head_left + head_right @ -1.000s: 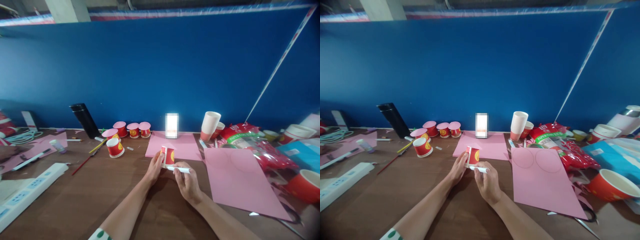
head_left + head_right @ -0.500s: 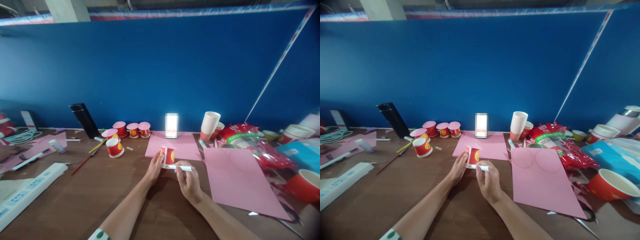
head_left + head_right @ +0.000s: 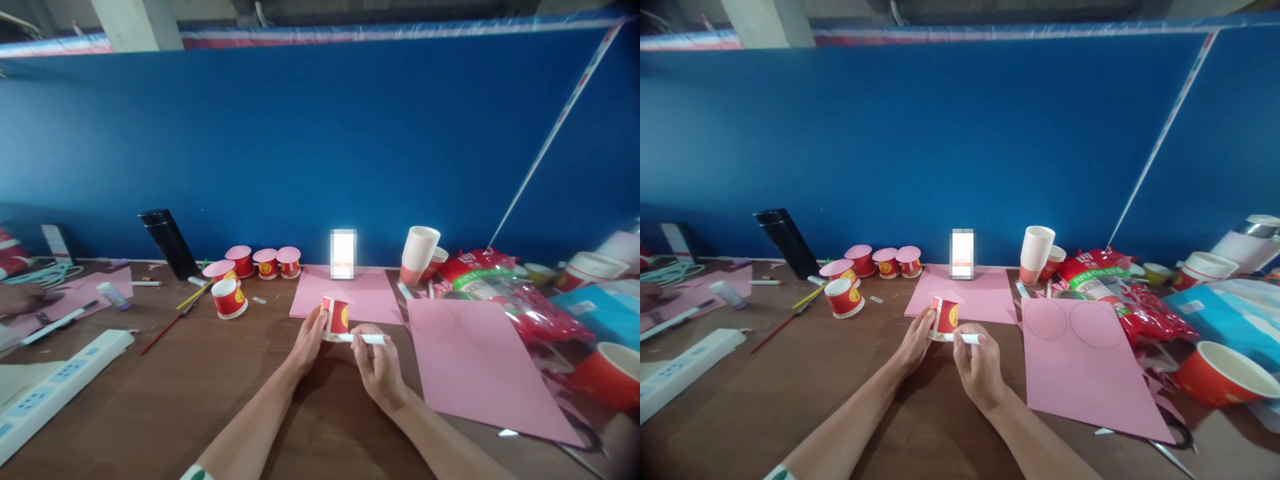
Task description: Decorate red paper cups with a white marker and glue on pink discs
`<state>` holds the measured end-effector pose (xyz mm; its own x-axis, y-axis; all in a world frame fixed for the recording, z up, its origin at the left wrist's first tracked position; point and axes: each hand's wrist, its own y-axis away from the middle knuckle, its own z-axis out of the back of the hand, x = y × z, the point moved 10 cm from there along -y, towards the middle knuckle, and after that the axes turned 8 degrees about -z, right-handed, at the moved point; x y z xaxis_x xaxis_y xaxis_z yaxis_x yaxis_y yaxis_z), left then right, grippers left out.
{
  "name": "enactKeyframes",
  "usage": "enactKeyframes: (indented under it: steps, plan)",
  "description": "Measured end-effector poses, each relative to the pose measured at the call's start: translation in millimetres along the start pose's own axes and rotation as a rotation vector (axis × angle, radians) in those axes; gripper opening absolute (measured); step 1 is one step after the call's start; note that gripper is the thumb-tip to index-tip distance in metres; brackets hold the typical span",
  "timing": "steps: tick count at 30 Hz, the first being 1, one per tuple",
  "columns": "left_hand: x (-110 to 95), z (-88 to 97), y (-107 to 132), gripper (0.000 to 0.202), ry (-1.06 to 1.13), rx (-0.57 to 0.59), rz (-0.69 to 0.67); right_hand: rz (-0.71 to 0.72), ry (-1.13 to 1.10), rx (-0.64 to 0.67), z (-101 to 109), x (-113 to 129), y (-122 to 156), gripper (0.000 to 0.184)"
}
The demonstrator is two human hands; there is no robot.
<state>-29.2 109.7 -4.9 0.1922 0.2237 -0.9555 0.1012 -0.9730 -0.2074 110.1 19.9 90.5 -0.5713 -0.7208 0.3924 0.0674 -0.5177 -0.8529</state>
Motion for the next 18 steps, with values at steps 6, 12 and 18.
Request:
enactKeyframes:
  steps: [6,12,18]
  plan:
    - [-0.6,-0.4,0.4,0.045,0.005,-0.004,0.004,-0.009,-0.015,0.020,-1.8,-0.6,-1.2,0.010]
    - [-4.4,-4.6,1.1,0.046,0.000,0.042,-0.013,-0.045,-0.015,0.019,-1.7,-1.4,-0.7,0.009]
    - [-3.8,-6.9,-1.4,0.051,-0.013,0.063,-0.026,-0.070,-0.029,0.067,-5.8,-4.9,-0.4,0.010]
